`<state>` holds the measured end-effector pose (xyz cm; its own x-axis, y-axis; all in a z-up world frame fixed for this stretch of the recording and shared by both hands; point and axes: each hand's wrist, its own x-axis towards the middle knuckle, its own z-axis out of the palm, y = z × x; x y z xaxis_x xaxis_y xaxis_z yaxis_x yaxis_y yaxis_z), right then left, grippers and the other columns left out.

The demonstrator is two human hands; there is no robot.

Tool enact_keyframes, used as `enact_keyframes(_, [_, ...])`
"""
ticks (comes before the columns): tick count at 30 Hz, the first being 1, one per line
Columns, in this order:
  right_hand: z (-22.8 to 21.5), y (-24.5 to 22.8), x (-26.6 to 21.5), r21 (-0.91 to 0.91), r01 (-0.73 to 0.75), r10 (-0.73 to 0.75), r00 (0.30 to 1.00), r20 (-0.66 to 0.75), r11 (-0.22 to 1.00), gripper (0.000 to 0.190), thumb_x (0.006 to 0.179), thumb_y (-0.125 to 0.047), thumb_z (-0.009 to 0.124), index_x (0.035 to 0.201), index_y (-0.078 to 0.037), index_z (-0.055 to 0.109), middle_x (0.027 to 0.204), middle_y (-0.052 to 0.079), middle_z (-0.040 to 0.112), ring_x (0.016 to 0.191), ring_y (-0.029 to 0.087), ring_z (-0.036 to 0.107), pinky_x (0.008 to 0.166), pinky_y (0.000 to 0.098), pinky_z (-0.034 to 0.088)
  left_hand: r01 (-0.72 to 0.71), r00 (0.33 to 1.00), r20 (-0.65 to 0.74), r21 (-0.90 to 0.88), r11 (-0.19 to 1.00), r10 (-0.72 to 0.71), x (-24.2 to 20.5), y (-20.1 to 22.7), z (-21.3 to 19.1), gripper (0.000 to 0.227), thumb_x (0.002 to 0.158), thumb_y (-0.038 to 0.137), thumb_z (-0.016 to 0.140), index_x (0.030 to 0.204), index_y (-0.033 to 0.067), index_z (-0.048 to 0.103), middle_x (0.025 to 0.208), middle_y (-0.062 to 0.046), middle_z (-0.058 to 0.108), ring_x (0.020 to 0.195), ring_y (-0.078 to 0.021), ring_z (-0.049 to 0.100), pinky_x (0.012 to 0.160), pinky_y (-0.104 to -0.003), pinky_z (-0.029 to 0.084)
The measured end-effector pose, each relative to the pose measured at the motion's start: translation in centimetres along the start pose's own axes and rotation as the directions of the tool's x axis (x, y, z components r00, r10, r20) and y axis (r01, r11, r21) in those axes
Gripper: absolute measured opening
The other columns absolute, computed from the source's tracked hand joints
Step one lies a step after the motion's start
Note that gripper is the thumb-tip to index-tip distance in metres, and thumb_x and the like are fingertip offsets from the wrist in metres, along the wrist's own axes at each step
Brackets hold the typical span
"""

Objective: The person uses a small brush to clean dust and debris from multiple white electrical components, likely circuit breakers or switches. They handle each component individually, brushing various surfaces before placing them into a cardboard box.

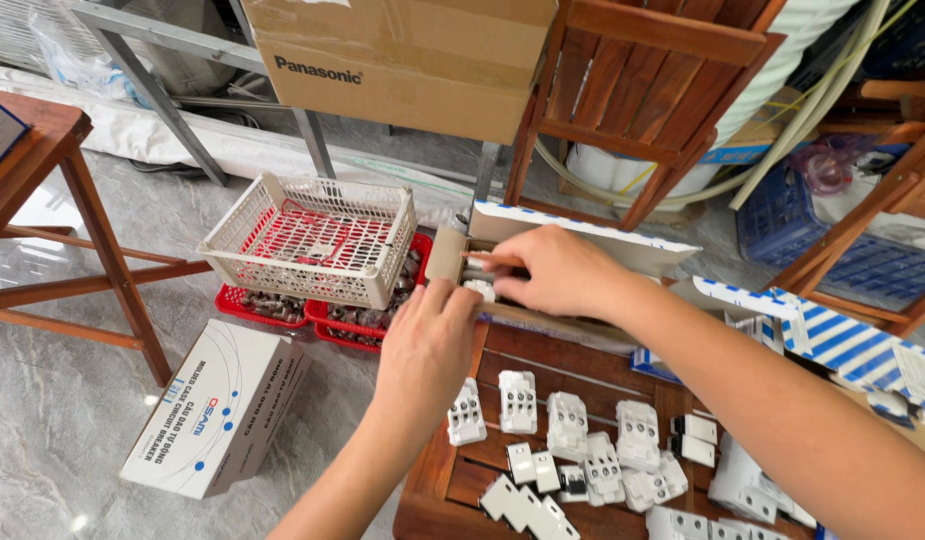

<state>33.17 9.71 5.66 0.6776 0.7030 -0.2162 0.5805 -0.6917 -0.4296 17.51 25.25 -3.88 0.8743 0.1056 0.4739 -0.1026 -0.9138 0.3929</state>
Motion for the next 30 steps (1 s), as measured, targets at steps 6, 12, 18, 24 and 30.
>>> enact_keyframes(6, [-1.9, 0.2, -5.3, 0.113, 0.171, -0.135, 0.953, -0.270, 0.979, 0.025, 0.106, -0.030, 0.067, 0.093, -0.017, 0.083, 0.066, 0.007, 0.066, 0.066, 0.024, 0.066, 0.075, 0.0397, 0.060, -0.017, 0.989, -0.145, 0.084, 0.996, 0.029, -1.3, 2.2, -2.0, 0.055, 0.091, 0.018, 0.078, 0.143, 0.0141, 0.061, 0.123, -0.009, 0.058, 0.109, -0.0336, 0.070, 0.092, -0.048, 0.060])
enact_keyframes(12, [-3.3, -0.1, -16.7, 0.437, 0.083, 0.033, 0.967, -0.253, 0.895, 0.023, 0.108, -0.015, 0.047, 0.099, -0.011, 0.069, 0.082, 0.000, 0.059, 0.065, 0.015, 0.048, 0.066, 0.0342, 0.041, 0.082, 0.872, 0.484, 0.006, 0.997, -0.075, -4.9, 2.4, -3.3, 0.076, 0.073, 0.043, 0.087, 0.137, 0.0104, 0.061, 0.147, -0.016, 0.057, 0.119, -0.0424, 0.060, 0.094, -0.057, 0.056])
enact_keyframes(18, [0.6, 3.3, -26.6, 0.489, 0.230, -0.045, 0.931, -0.362, 0.842, 0.041, 0.111, -0.030, 0.038, 0.091, -0.009, 0.068, 0.095, 0.006, 0.062, 0.095, 0.021, 0.062, 0.093, 0.0374, 0.050, 0.073, 0.758, 0.641, 0.101, 0.992, -0.121, -6.8, 1.5, -0.8, 0.075, 0.073, 0.030, 0.092, 0.138, 0.0097, 0.061, 0.128, -0.010, 0.062, 0.111, -0.0375, 0.060, 0.085, -0.052, 0.060])
enact_keyframes(24, [6.8, 4.7, -34.0, 0.730, -0.045, 0.394, 0.864, -0.314, 0.682, 0.043, 0.113, -0.025, 0.053, 0.111, 0.002, 0.087, 0.089, 0.013, 0.081, 0.071, 0.022, 0.071, 0.063, 0.0332, 0.061, 0.279, 0.812, 0.539, -0.027, 0.960, -0.221, -6.7, 4.1, -3.0, 0.078, 0.067, 0.031, 0.094, 0.139, 0.0153, 0.069, 0.122, -0.006, 0.063, 0.115, -0.0341, 0.065, 0.092, -0.049, 0.058])
enact_keyframes(30, [12.4, 5.3, -38.8, 0.874, 0.374, 0.416, 0.774, -0.478, 0.309, 0.043, 0.118, -0.027, 0.056, 0.138, 0.008, 0.072, 0.097, 0.022, 0.083, 0.065, 0.032, 0.077, 0.060, 0.0394, 0.066, 0.208, 0.946, 0.325, -0.574, 0.792, -0.013, -8.3, 12.0, -4.7, 0.074, 0.064, 0.025, 0.092, 0.135, 0.0137, 0.073, 0.118, -0.005, 0.066, 0.104, -0.0176, 0.069, 0.081, -0.029, 0.056])
